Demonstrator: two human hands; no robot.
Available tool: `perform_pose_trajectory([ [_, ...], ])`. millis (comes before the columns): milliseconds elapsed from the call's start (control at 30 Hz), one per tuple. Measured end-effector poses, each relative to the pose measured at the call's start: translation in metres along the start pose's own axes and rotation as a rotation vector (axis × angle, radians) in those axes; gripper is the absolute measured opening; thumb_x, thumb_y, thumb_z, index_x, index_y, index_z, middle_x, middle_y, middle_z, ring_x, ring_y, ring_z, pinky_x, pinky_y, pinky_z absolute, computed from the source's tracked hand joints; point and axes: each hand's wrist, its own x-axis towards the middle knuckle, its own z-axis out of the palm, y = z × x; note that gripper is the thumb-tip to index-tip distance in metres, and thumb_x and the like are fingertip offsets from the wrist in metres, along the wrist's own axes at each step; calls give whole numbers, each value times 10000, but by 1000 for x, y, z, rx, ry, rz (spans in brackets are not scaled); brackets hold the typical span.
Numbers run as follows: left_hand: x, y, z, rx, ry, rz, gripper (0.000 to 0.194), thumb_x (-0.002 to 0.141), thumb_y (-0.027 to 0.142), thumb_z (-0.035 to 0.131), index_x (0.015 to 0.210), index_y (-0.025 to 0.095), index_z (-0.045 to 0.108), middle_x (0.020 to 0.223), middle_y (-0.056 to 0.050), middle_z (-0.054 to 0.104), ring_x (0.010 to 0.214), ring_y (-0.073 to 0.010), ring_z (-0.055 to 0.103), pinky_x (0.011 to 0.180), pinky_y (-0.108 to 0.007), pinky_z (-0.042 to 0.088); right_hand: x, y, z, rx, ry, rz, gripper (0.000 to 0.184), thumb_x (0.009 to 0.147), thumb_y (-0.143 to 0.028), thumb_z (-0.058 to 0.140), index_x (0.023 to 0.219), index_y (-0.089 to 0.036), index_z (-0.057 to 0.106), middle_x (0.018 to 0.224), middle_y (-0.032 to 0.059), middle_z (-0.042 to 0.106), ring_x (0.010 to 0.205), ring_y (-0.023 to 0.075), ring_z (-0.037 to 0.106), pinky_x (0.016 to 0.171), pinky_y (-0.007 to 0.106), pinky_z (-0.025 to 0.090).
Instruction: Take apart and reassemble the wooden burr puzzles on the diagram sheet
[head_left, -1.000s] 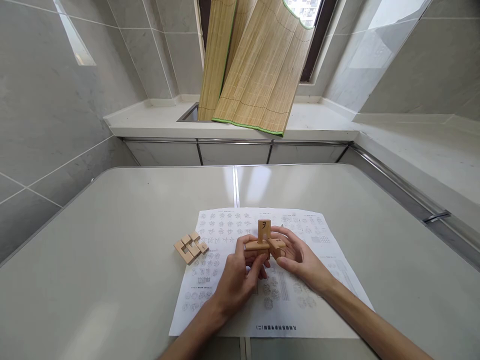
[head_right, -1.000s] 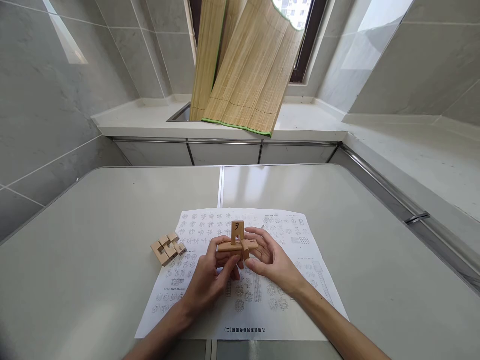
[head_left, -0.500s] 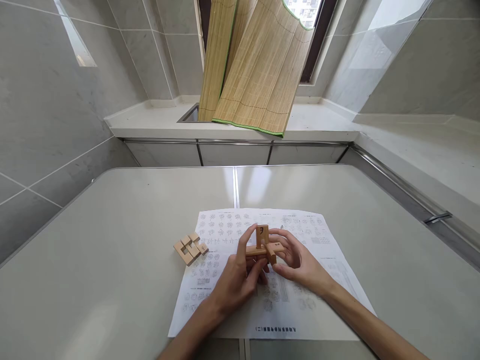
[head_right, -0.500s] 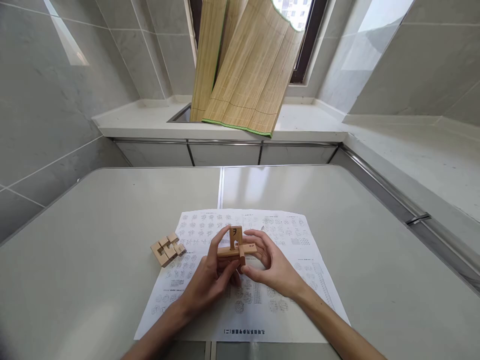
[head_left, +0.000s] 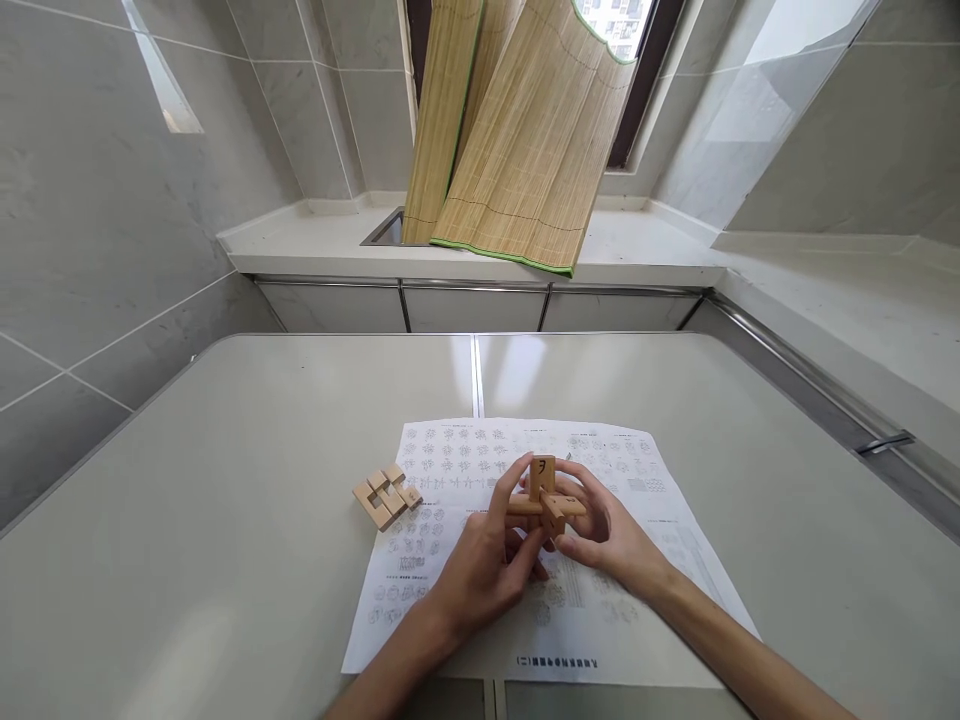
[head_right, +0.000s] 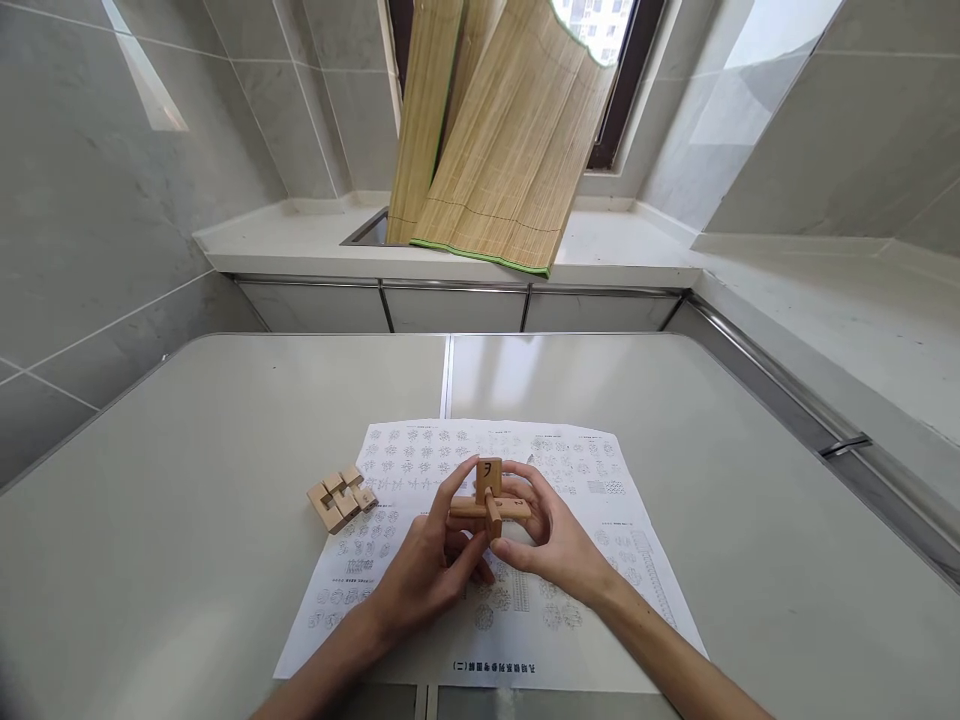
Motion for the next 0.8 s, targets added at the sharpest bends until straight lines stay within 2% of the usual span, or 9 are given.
perform_pose_trajectory([
  [233,-1,5,-1,12,-6,-29,760,1050,317,558,1661,328,105,983,-49,768,534,-126,712,506,-209,563,1,2,-1,-3,9,-28,831,767,-469,914,1458,-342,470,1487,139,597,1345,363,618,1154,558,466],
  [367,-2,2,1,-9,-35,-32,814,1039,321,589,1667,331,72,953,-40,764,528,-132,710,490,-210,551,1,1,-3,3,51,-18,780,785,-476,894,1442,-348,493,1480,139,600,1308,381,638,1028,540,563],
  [533,-1,-1,4,-26,-34,-28,885,1031,300,604,1676,335,-1,936,-34,769,532,-134,711,503,-221,562,1,0,-4,-5,46,-14,846,761,-542,890,1479,-347,487,1433,141,635,1227,381,678,902,503,620],
  [667,0,0,5,-34,-6,-54,1003,1005,265,644,1665,320,-109,899,-22,778,509,-135,700,509,-225,559,2,1,-3,2,32,-44,816,770,-514,895,1464,-346,501,1464,136,617,1270,373,652,937,499,609],
  [800,0,1,6,-22,7,-55,998,1000,263,650,1666,314,-91,916,-28,783,493,-121,677,505,-217,543,2,1,-4,21,21,-47,774,785,-483,892,1445,-351,509,1501,130,594,1312,372,632,995,523,583],
])
